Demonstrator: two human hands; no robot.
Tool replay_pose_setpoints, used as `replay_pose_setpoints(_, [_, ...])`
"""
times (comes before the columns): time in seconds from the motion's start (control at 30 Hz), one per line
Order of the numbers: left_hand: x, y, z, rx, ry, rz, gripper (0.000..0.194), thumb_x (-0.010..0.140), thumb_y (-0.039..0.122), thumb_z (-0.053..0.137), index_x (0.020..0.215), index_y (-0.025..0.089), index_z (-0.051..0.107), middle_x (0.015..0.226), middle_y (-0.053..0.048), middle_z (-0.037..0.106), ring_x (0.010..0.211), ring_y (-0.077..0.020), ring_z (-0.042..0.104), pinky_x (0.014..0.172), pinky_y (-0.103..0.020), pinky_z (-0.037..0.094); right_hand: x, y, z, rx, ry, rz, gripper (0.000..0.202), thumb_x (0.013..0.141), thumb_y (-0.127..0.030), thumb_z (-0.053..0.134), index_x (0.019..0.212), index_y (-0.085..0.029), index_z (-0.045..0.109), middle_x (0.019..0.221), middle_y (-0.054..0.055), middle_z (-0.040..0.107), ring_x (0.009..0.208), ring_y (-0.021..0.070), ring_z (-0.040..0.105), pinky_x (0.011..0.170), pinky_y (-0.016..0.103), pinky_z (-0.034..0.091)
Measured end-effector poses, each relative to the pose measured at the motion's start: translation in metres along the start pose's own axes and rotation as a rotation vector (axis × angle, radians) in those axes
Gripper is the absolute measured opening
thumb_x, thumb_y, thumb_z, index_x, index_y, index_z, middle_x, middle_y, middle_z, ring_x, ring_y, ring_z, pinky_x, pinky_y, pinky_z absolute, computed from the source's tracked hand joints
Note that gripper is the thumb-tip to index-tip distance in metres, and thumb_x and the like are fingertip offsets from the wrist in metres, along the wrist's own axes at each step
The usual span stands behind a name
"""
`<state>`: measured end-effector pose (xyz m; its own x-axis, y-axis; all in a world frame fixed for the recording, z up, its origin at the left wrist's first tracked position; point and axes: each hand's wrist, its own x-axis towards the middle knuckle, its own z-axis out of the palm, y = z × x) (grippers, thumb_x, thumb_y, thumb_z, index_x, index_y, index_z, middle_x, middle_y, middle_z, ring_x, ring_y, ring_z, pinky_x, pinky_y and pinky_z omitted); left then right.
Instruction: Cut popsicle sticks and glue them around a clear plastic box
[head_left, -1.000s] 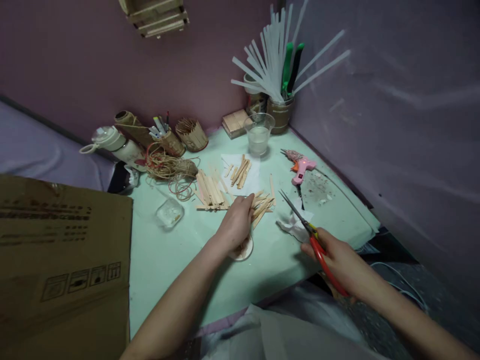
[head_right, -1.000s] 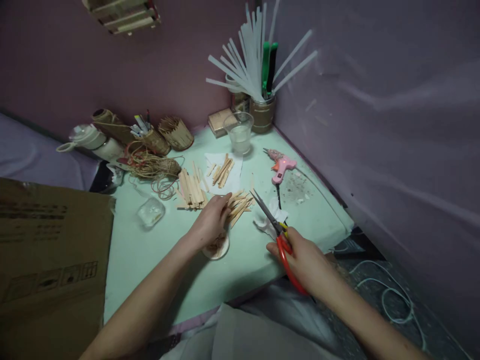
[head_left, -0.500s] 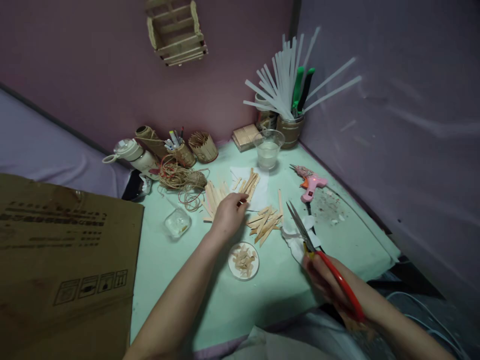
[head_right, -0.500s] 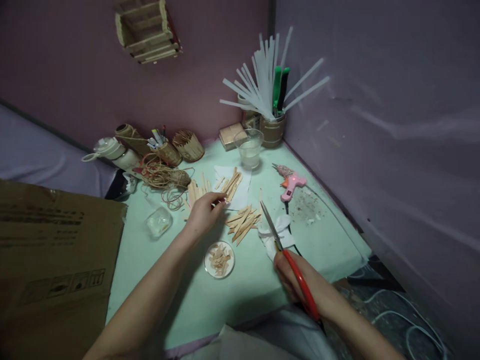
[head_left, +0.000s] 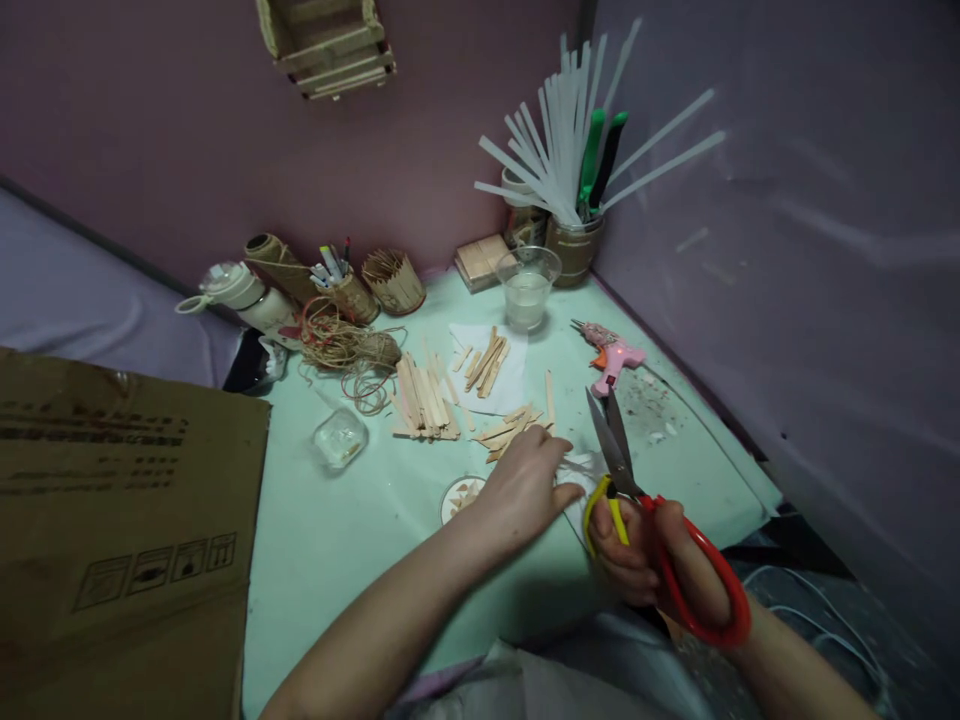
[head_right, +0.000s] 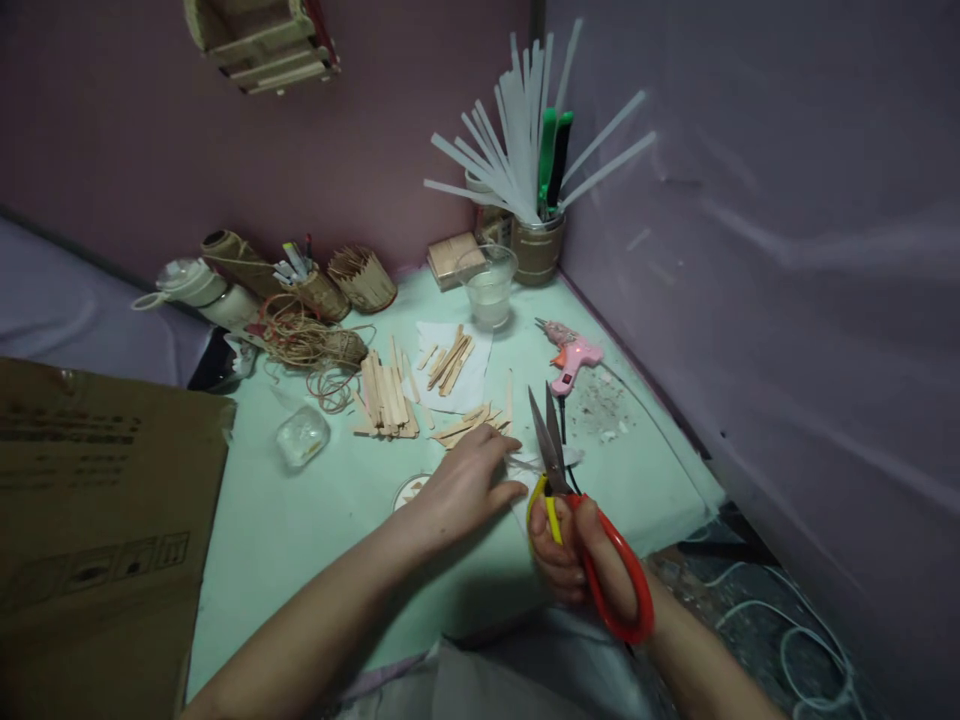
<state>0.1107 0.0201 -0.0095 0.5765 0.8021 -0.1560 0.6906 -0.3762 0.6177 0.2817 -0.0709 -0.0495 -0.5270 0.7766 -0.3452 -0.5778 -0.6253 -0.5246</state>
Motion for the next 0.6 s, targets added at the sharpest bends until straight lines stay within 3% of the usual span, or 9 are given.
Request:
replay_pose_setpoints(0.07, [0.01,-0.011,-0.014,-0.003,0.101,-0.042,0.036,0.085,0.026,0.065,0.12,0.017,0.064,0.109,-0.01,0.065,0.104,-0.0228,0.061,0.092,-0.033,0.049,-0.002,0.002,-0.003,0.05,-0.027,0.01,0.068,0.069,-0.087,0.054,0.085,-0.021,0.053,0.061,-0.009,0.035,0.042,0.0014,0.018,0.037,0.016,0.019])
replay_pose_setpoints(0.2, [0.044,-0.051,-0.064,0.12,0.359,-0.237,0.029,0.09,0.02,0.052,0.113,0.018,0.069,0.107,-0.009,0.071,0.099,-0.0213,0.064,0.091,-0.032,0.048,0.004,0.016,-0.01,0.144,-0.051,0.037,0.065,0.074,-0.084,0.052,0.082,-0.019,0.053,0.058,-0.009,0.035,0.041,0.0013,0.018,0.036,0.015,0.019])
replay_pose_setpoints(0.3, [0.075,-0.077,-0.088,0.227,0.357,-0.371,0.028,0.088,0.02,0.052,0.108,0.017,0.072,0.107,-0.009,0.074,0.099,-0.0223,0.065,0.088,-0.03,0.048,0.015,0.028,-0.014,0.184,-0.033,0.057,0.062,0.076,-0.081,0.055,0.082,-0.019,0.054,0.057,-0.009,0.036,0.04,0.0013,0.017,0.035,0.015,0.018])
replay_pose_setpoints(0.47, [0.112,-0.091,-0.084,0.274,0.234,-0.416,0.026,0.079,0.02,0.062,0.103,0.017,0.073,0.107,-0.011,0.074,0.099,-0.0239,0.065,0.082,-0.029,0.047,0.026,0.033,-0.017,0.247,-0.027,0.068,0.059,0.076,-0.079,0.058,0.079,-0.02,0.051,0.054,-0.011,0.035,0.037,0.0013,0.014,0.034,0.014,0.018])
replay_pose_setpoints(0.6, [0.122,-0.091,-0.078,0.267,0.201,-0.441,0.025,0.074,0.016,0.065,0.099,0.014,0.072,0.103,-0.015,0.074,0.096,-0.0255,0.065,0.079,-0.029,0.046,0.025,0.03,-0.016,0.26,-0.011,0.079,0.058,0.075,-0.078,0.061,0.079,-0.02,0.05,0.053,-0.011,0.034,0.037,0.0015,0.013,0.034,0.014,0.016])
